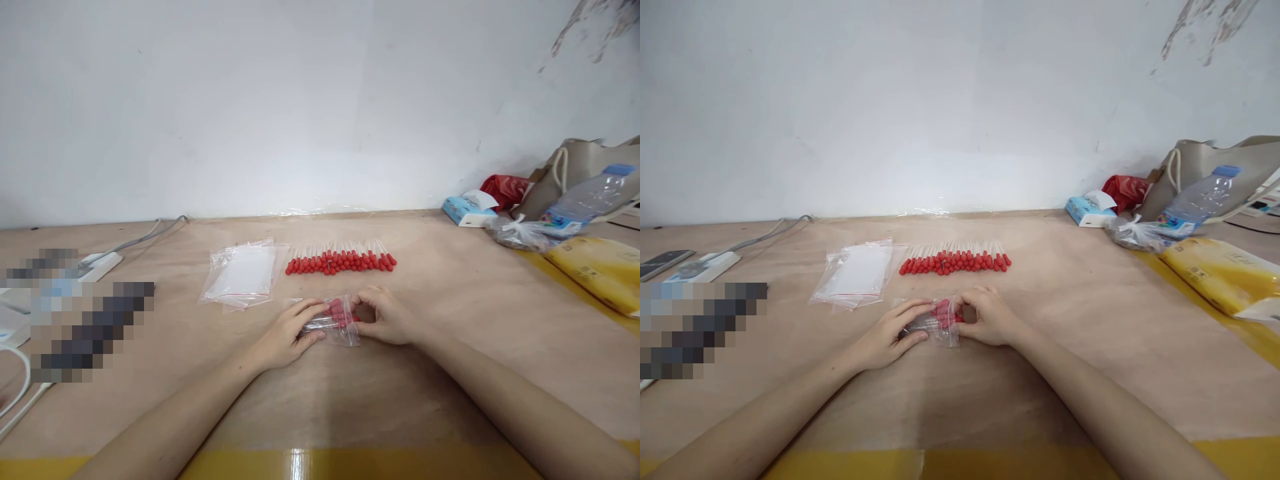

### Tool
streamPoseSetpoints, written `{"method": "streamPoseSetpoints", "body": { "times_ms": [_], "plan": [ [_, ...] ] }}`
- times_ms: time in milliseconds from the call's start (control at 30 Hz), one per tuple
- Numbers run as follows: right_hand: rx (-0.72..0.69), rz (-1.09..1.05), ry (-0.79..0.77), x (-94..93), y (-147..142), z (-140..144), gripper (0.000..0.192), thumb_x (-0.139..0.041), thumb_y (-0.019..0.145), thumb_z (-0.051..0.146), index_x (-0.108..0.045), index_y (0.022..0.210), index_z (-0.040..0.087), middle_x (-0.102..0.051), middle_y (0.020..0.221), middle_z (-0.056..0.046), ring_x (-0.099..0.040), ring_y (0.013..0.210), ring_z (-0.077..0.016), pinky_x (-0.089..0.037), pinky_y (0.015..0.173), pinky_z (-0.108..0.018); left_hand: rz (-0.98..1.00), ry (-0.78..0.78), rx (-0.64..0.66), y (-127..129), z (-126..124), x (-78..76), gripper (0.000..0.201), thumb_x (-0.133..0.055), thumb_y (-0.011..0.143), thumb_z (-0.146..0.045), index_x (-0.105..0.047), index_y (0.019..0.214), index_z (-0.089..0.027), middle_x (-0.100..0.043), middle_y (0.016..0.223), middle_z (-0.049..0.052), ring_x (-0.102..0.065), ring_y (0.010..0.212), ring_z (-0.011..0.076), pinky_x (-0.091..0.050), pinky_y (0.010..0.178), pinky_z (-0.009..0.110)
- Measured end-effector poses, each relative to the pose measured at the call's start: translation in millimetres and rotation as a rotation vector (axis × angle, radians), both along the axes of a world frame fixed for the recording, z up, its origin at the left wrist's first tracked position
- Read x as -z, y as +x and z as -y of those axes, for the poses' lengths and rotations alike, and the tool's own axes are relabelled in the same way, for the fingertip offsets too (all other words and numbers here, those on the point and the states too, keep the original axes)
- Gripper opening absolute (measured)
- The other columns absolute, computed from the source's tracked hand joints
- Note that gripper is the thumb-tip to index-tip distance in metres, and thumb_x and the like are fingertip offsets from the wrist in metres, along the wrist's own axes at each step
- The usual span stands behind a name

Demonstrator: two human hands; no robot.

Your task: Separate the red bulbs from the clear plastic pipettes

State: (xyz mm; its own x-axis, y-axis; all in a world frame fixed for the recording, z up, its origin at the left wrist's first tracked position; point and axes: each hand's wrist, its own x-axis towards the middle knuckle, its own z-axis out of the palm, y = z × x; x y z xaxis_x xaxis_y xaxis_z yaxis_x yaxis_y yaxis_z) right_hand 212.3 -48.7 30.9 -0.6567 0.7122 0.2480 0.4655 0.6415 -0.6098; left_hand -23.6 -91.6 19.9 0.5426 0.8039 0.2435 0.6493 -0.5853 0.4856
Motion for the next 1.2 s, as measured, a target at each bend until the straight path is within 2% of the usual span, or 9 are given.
{"method": "streamPoseSetpoints", "body": {
  "times_ms": [133,300,433,600,700,767,933,1067,1200],
  "plan": [
    [-0.035,-0.105,-0.083,1.3,-1,0,0.017,-0.064,0.07,0.025,-0.059,0.085,0.02,-0.063,0.09,-0.001,-0.056,0.085,-0.0155,-0.04,0.082,-0.033,0.0,0.0,-0.004,0,0,0.7,0.045,-0.046,0.086,-0.031,-0.037,0.129,-0.027,-0.042,0.131,0.006,-0.042,0.118,0.0197,-0.036,0.099,0.037],
    [-0.185,-0.294,-0.486,7.2,4,-9,0.026,-0.06,0.074,0.031,-0.059,0.097,0.018,-0.064,0.09,-0.003,-0.059,0.082,-0.0141,-0.047,0.072,-0.028,-0.003,0.009,-0.007,-1,0,1.6,0.044,-0.047,0.086,-0.031,-0.038,0.129,-0.027,-0.042,0.131,0.005,-0.042,0.118,0.0195,-0.036,0.099,0.036],
    [-0.095,-0.361,-0.762,3.8,22,-26,0.031,-0.07,0.065,0.033,-0.059,0.089,0.016,-0.067,0.086,-0.003,-0.061,0.077,-0.013,-0.049,0.071,-0.028,0.003,0.01,0.006,0,0,-0.7,0.044,-0.047,0.086,-0.03,-0.038,0.128,-0.027,-0.042,0.131,0.005,-0.043,0.118,0.0185,-0.037,0.099,0.035],
    [0.112,-0.418,-0.777,-20.3,65,-50,0.028,-0.072,0.062,0.03,-0.062,0.085,0.018,-0.068,0.087,-0.004,-0.062,0.075,-0.0132,-0.049,0.066,-0.026,0.02,0.012,0.021,0,0,-2.5,0.042,-0.046,0.086,-0.029,-0.04,0.127,-0.027,-0.044,0.129,0.006,-0.044,0.117,0.0192,-0.037,0.098,0.035],
    [0.323,-0.538,-0.572,-33.1,88,-62,0.029,-0.073,0.06,0.031,-0.064,0.086,0.019,-0.068,0.083,-0.004,-0.063,0.07,-0.0142,-0.05,0.065,-0.028,0.024,0.013,0.021,0,0,-1.5,0.042,-0.047,0.086,-0.03,-0.04,0.127,-0.027,-0.044,0.13,0.005,-0.044,0.117,0.0188,-0.037,0.098,0.035],
    [0.487,-0.648,-0.282,-34.0,94,-69,0.028,-0.07,0.063,0.032,-0.064,0.089,0.021,-0.068,0.087,-0.005,-0.063,0.076,-0.0162,-0.051,0.071,-0.031,0.023,0.01,0.016,-1,0,-0.7,0.042,-0.047,0.086,-0.03,-0.04,0.127,-0.028,-0.043,0.13,0.005,-0.043,0.117,0.0181,-0.037,0.099,0.035],
    [0.666,-0.509,0.465,-6.7,80,-79,0.022,-0.051,0.08,0.031,-0.065,0.094,0.022,-0.066,0.1,-0.006,-0.06,0.093,-0.019,-0.048,0.084,-0.036,0.027,0.01,0.021,-1,0,0.0,0.042,-0.047,0.086,-0.029,-0.04,0.127,-0.027,-0.044,0.13,0.005,-0.043,0.118,0.0192,-0.037,0.099,0.036],
    [0.572,-0.248,0.639,22.0,68,-83,0.027,-0.044,0.083,0.025,-0.065,0.099,0.022,-0.062,0.111,-0.007,-0.059,0.093,-0.0193,-0.048,0.085,-0.037,0.026,0.01,0.012,-1,0,-0.1,0.041,-0.046,0.086,-0.031,-0.042,0.126,-0.027,-0.044,0.13,0.006,-0.044,0.117,0.02,-0.037,0.098,0.037],
    [0.472,-0.008,0.581,33.0,64,-87,0.034,-0.037,0.083,0.019,-0.063,0.107,0.022,-0.057,0.118,-0.005,-0.055,0.097,-0.0216,-0.046,0.086,-0.041,0.025,0.006,0.007,0,0,-0.2,0.04,-0.046,0.086,-0.031,-0.043,0.125,-0.027,-0.044,0.13,0.006,-0.044,0.117,0.0198,-0.037,0.098,0.037]
  ]
}}
